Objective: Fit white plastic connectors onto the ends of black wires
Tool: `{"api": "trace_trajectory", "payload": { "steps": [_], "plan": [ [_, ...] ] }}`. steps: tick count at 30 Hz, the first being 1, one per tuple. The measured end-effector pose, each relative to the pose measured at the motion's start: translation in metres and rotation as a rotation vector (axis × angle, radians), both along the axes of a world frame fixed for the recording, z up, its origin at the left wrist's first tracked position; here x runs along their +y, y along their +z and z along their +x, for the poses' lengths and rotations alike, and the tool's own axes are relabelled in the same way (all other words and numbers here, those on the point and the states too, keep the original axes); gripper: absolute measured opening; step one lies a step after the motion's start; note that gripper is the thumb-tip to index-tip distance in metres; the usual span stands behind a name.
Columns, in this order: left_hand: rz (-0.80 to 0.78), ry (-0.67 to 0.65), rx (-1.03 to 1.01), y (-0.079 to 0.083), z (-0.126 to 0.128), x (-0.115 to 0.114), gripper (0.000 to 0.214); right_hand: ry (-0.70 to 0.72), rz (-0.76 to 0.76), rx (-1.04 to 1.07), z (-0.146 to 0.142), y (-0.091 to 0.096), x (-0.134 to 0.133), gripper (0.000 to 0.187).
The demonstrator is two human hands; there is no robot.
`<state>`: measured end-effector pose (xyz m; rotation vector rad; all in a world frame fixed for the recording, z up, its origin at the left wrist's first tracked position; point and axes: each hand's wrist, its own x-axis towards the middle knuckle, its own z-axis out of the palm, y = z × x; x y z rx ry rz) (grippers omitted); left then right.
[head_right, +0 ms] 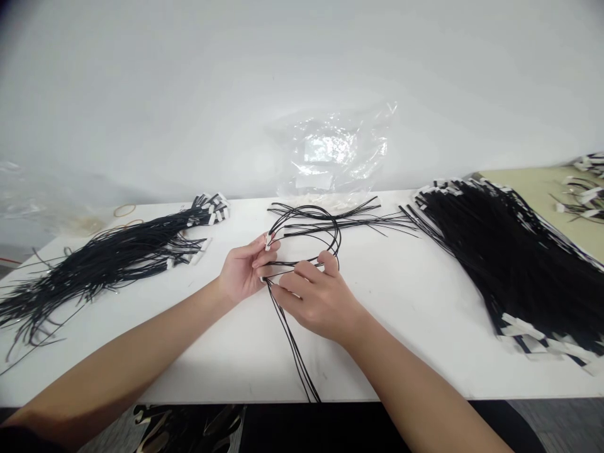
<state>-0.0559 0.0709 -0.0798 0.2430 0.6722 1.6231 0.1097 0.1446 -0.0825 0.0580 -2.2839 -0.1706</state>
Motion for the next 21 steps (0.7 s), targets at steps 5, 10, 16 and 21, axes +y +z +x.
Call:
{"api": "trace_trajectory", "payload": {
  "steps": [5, 10, 16, 21],
  "plan": [
    [-0.016, 0.001, 0.004, 0.002, 0.003, 0.000, 0.003, -0.009, 0.014, 0.022, -0.002, 0.002, 0.000, 0.012],
    [-0.046, 0.016, 0.029, 0.007, 0.006, 0.001, 0.003, -0.015, 0.071, 0.074, -0.005, 0.006, -0.001, 0.013],
    [-0.094, -0.018, 0.068, 0.008, 0.007, 0.003, 0.001, -0.032, 0.096, 0.149, -0.008, 0.007, 0.004, 0.015],
    [-0.134, -0.020, 0.081, 0.016, 0.014, 0.007, 0.005, -0.039, 0.110, 0.205, -0.012, 0.005, 0.011, 0.014]
  ]
}}
